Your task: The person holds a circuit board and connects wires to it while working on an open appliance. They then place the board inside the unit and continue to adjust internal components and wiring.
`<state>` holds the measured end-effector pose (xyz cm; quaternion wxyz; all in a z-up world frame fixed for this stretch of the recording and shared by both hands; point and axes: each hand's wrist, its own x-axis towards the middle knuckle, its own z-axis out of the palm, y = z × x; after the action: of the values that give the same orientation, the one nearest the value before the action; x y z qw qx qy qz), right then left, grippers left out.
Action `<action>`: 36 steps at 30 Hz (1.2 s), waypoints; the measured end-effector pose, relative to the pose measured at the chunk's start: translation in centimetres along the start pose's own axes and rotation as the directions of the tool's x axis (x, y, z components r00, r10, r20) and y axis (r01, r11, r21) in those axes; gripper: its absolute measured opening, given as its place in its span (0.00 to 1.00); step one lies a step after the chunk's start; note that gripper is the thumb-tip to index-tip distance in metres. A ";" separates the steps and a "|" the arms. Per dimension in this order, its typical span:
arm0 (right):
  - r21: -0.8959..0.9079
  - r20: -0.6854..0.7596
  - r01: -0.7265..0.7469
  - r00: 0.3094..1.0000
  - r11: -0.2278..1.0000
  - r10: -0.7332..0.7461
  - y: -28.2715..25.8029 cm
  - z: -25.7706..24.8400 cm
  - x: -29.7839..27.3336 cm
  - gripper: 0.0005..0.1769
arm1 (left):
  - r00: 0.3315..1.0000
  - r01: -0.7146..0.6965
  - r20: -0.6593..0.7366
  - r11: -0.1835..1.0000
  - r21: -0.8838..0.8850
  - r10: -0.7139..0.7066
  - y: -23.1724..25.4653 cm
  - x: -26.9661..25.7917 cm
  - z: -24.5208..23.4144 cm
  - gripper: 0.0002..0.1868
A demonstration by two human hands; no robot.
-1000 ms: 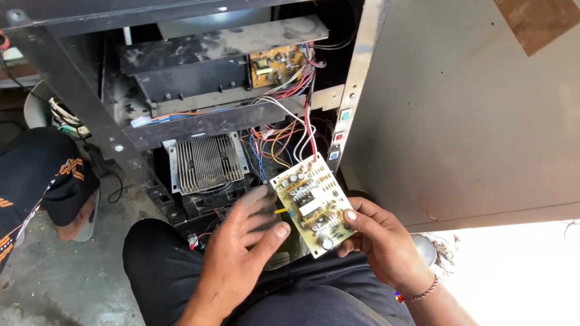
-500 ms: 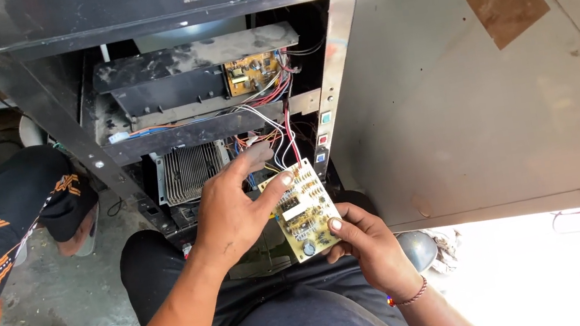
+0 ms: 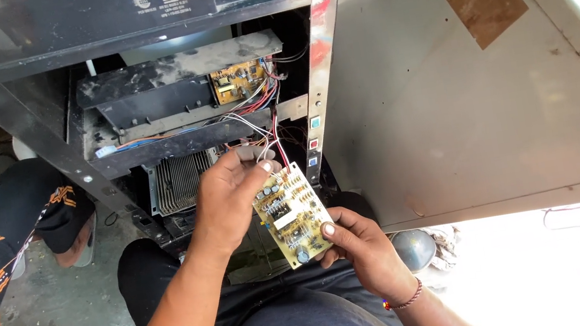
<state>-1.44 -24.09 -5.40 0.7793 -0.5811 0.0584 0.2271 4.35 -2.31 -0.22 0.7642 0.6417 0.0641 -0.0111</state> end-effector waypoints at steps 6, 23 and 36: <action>0.004 0.012 0.008 1.000 1.000 -0.008 -0.3 0.7 0.3 0.19 | 0.996 0.035 0.084 0.989 -0.143 -0.023 1.0 0.5 -0.8 0.17; 0.016 -0.051 0.031 0.998 0.999 -0.030 -1.4 0.8 0.0 0.19 | 0.993 -0.118 0.018 0.991 -0.060 0.119 2.2 1.6 -0.6 0.17; 0.101 -0.128 -0.001 0.992 0.995 0.014 -0.1 0.4 -0.2 0.20 | 0.593 -0.504 0.237 0.125 0.855 0.770 4.6 1.8 -1.9 0.13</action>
<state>-1.58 -23.80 -5.11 0.8014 -0.5542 0.1222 0.1887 6.44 0.46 3.74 0.2387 0.8860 -0.1339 0.3742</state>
